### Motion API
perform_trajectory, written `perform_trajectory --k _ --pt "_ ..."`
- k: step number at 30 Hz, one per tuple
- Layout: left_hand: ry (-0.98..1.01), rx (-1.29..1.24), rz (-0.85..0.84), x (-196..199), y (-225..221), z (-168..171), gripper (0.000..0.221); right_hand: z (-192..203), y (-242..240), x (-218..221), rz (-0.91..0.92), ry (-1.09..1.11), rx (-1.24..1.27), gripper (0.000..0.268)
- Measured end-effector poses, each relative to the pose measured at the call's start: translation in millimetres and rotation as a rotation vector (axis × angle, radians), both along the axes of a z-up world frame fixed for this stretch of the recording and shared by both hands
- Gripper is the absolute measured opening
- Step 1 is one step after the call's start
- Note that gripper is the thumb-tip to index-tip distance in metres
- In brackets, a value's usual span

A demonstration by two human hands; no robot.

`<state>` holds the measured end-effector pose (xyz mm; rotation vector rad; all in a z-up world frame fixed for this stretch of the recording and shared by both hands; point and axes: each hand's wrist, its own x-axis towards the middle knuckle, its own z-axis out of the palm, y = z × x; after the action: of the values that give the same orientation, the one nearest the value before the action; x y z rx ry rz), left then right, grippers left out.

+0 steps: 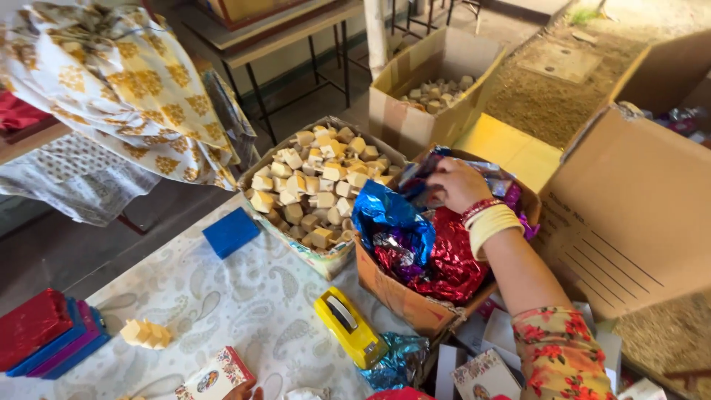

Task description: Pack small cubical and round items into silver and blue foil bags.

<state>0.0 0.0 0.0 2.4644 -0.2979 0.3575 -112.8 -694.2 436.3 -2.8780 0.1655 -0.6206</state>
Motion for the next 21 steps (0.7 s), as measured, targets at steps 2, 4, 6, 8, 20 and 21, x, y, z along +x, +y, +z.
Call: perform_trajectory --k 2,4,6,8,20,21 --pt "0.022 -0.116 0.033 -21.4 -30.1 40.3 0.033 8.5 -2.9 1.4 -0.053 0.011 0.025 0.023" --pt "0.059 -0.222 0.054 -38.4 -56.0 92.1 0.026 18.6 -4.7 -3.6 -0.118 0.036 0.059 0.009" --pt "0.127 -0.233 -0.076 -48.6 -82.2 155.4 0.030 35.9 -6.7 -11.1 -0.003 0.081 0.007 0.010" --pt "0.116 -0.280 -0.105 -60.8 -109.5 193.6 0.027 46.7 1.9 -15.7 -0.007 0.133 -0.047 0.008" --pt "0.032 -0.213 -0.494 -91.3 -224.1 343.7 0.031 100.8 15.7 -34.9 -0.084 0.014 -0.199 0.006" --pt "-0.102 -0.178 -0.588 -93.3 -235.9 365.6 0.038 108.1 16.4 -34.9 -0.073 -0.016 -0.230 0.008"
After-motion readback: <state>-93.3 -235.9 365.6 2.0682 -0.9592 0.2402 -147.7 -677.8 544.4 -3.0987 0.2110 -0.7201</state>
